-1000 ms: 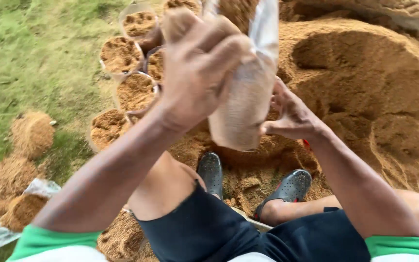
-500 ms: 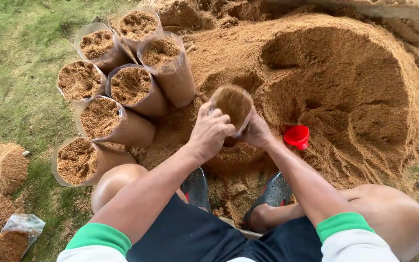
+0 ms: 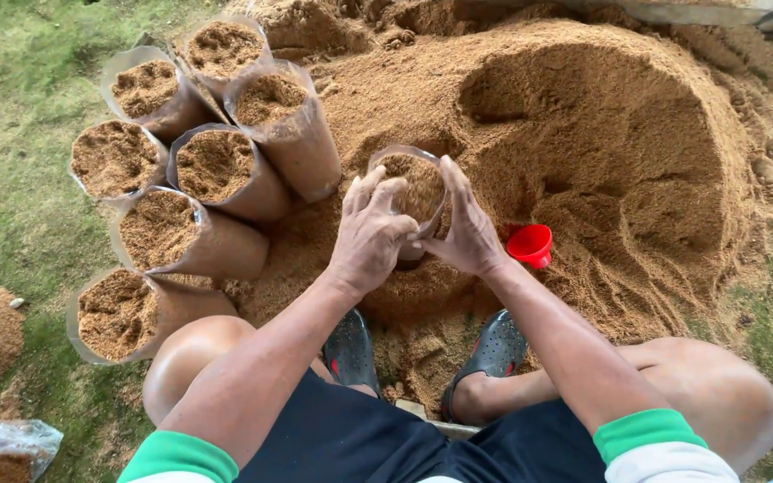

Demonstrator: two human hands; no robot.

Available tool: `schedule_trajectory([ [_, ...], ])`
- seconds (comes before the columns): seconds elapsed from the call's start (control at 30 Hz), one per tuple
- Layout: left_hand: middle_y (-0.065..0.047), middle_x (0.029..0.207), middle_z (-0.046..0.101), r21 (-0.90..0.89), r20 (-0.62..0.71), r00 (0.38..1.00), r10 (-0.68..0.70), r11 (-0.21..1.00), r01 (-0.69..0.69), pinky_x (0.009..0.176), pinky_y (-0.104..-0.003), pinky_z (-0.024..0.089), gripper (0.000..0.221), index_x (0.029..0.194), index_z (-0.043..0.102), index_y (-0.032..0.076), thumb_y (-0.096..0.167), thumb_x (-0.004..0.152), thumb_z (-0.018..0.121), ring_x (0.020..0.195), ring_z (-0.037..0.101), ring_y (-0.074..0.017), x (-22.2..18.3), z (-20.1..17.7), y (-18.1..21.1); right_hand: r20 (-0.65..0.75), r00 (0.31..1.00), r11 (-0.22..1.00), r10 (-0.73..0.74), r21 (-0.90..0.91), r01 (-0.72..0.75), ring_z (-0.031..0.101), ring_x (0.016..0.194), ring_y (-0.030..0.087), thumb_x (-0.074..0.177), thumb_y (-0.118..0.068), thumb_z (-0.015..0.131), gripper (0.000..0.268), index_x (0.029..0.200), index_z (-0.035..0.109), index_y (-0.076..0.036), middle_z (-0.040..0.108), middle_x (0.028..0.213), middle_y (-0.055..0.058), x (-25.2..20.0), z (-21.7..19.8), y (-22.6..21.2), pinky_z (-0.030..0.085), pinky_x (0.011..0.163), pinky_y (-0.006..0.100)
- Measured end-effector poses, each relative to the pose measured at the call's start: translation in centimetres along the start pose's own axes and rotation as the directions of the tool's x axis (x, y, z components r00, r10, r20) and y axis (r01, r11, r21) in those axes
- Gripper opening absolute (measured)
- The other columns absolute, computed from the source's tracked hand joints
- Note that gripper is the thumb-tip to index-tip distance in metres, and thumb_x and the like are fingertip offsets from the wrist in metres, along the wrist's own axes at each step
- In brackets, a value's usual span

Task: Filling and packing plastic bags with agricultural substrate using a scoop and manual compression.

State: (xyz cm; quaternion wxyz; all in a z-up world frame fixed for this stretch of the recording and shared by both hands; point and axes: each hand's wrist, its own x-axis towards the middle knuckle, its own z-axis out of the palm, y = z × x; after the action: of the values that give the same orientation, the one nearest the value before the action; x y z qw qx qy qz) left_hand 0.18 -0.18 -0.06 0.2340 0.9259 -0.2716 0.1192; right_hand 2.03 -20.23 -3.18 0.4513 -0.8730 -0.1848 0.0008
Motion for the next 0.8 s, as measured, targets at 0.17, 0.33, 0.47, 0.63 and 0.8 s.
schedule_trajectory([
  [0.17, -0.027, 0.168, 0.017, -0.402, 0.152, 0.963, -0.221, 0.877, 0.264, 0.121, -0.067, 0.020, 0.003, 0.083, 0.079, 0.014, 0.013, 0.086, 0.079, 0.153, 0.006, -0.0542, 0.0, -1.1, 0.5, -0.068, 0.860, 0.691, -0.506, -0.628, 0.358, 0.029, 0.149, 0.043, 0.056, -0.030, 0.096, 0.119, 0.155, 0.032, -0.017, 0.026, 0.162, 0.026, -0.3, 0.9, 1.7, 0.018, 0.122, 0.063],
  [0.33, -0.026, 0.139, 0.034, -0.569, -0.052, 0.917, -0.396, 0.766, 0.299, 0.109, -0.060, 0.038, 0.019, 0.076, 0.063, 0.009, 0.015, 0.087, 0.078, 0.134, 0.038, -0.0471, 1.0, -0.2, -0.2, 0.092, 0.855, 0.464, -0.510, -0.808, 0.364, 0.051, 0.137, 0.022, 0.078, -0.032, 0.085, 0.037, 0.112, 0.069, -0.026, 0.069, 0.130, -0.002, 0.2, 0.4, -0.3, 0.018, 0.123, 0.061],
  [0.47, -0.013, 0.109, 0.049, -0.478, -0.028, 0.719, -0.695, 0.640, 0.601, 0.080, -0.058, 0.056, 0.058, 0.097, 0.045, 0.014, 0.047, 0.077, 0.089, 0.099, 0.066, -0.0424, 1.7, 1.7, -3.4, 0.131, 0.875, 0.455, -0.466, -0.813, 0.363, 0.064, 0.120, 0.016, 0.087, -0.029, 0.079, 0.009, 0.093, 0.074, -0.026, 0.074, 0.121, -0.004, 0.3, 0.9, -0.7, 0.021, 0.123, 0.059],
  [0.63, -0.014, 0.083, 0.069, -0.317, 0.170, 0.612, -0.773, 0.545, 0.776, 0.073, -0.059, 0.056, 0.023, 0.077, 0.059, 0.017, 0.039, 0.080, 0.066, 0.091, 0.072, -0.0443, 2.4, 4.9, -5.9, 0.125, 0.984, 0.555, -0.126, -0.813, 0.174, 0.051, 0.138, 0.028, 0.078, -0.045, 0.083, 0.080, 0.143, 0.050, -0.012, 0.056, 0.147, 0.017, 1.4, 0.1, -6.8, 0.009, 0.124, 0.059],
  [0.8, -0.018, 0.090, 0.073, -0.253, 0.317, 0.566, -0.761, 0.507, 0.824, 0.081, -0.057, 0.057, 0.035, 0.086, 0.072, 0.015, 0.044, 0.092, 0.053, 0.100, 0.070, -0.0459, 3.1, 3.2, -5.0, 0.257, 0.949, 0.453, 0.185, -0.879, 0.149, 0.045, 0.144, 0.027, 0.083, -0.048, 0.077, 0.093, 0.155, 0.034, -0.009, 0.046, 0.156, 0.018, 2.7, 1.3, -7.8, -0.003, 0.124, 0.060],
])
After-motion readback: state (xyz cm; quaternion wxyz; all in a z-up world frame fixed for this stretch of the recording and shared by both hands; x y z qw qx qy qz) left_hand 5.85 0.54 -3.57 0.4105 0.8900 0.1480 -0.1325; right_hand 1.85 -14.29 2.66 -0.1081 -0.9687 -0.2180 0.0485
